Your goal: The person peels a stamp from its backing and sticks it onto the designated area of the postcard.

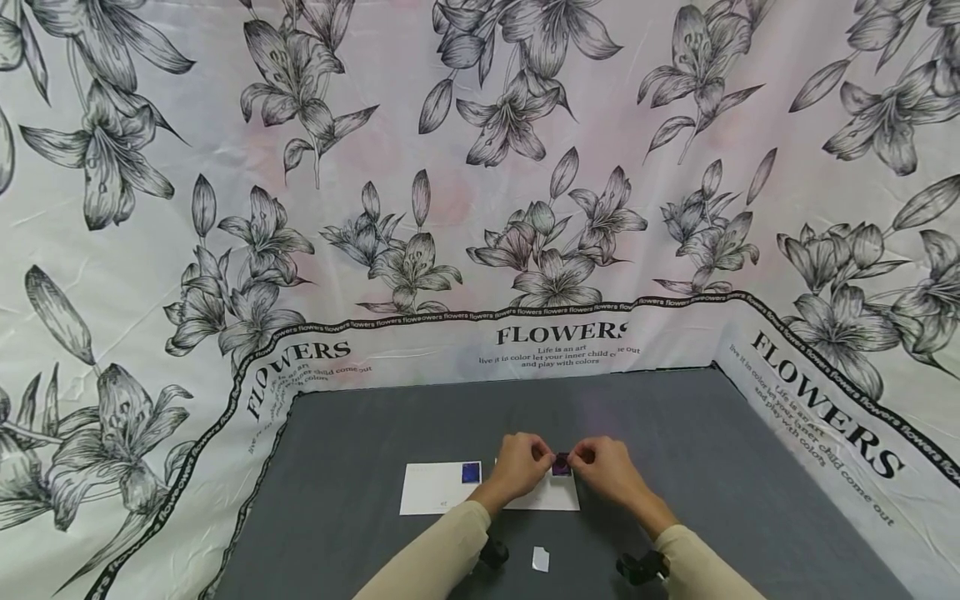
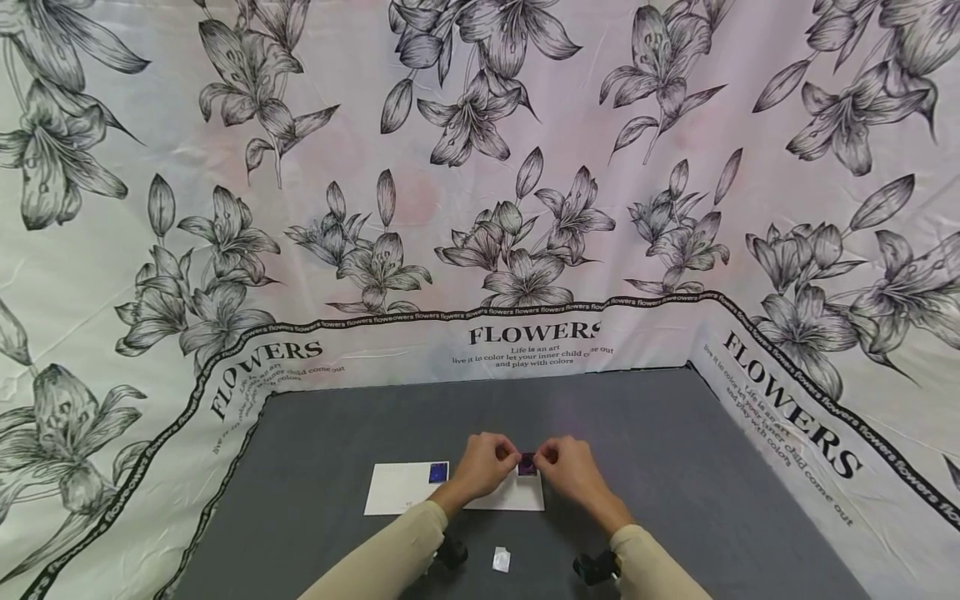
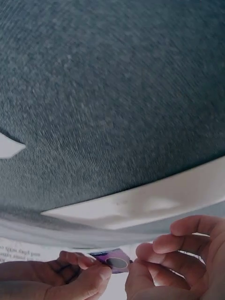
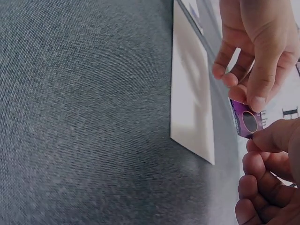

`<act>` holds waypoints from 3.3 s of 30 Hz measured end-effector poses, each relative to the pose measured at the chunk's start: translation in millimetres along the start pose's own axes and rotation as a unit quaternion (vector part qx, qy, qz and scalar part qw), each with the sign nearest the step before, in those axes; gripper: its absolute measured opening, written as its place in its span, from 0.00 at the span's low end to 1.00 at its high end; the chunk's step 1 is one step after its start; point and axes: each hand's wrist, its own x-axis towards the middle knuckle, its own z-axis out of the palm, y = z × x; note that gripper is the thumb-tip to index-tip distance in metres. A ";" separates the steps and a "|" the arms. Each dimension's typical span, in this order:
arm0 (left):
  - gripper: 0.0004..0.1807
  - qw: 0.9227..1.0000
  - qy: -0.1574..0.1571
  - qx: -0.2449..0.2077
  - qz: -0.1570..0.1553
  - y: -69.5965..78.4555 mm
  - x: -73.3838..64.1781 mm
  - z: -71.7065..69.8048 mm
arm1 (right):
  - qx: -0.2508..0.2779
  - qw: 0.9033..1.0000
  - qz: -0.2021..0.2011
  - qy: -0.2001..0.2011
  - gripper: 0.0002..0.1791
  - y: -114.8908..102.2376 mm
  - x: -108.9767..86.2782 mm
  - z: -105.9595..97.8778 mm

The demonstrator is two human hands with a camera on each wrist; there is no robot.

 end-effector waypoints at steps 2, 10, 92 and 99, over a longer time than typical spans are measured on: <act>0.05 1.000 0.005 0.006 -0.004 -15.5 4.9 11.2 | -0.001 1.000 -0.001 0.001 0.07 3.2 1.4 3.3; 0.06 0.998 0.013 0.056 -0.014 -48.3 16.7 37.4 | -0.004 1.000 -0.005 0.002 0.06 8.2 1.4 10.1; 0.13 0.989 -0.013 0.143 0.028 -45.4 5.3 43.3 | -0.120 0.988 -0.088 -0.043 0.05 10.0 5.4 10.8; 0.12 0.991 -0.026 0.127 0.008 -36.1 3.6 36.2 | -0.116 0.989 -0.083 -0.040 0.04 11.7 5.1 10.6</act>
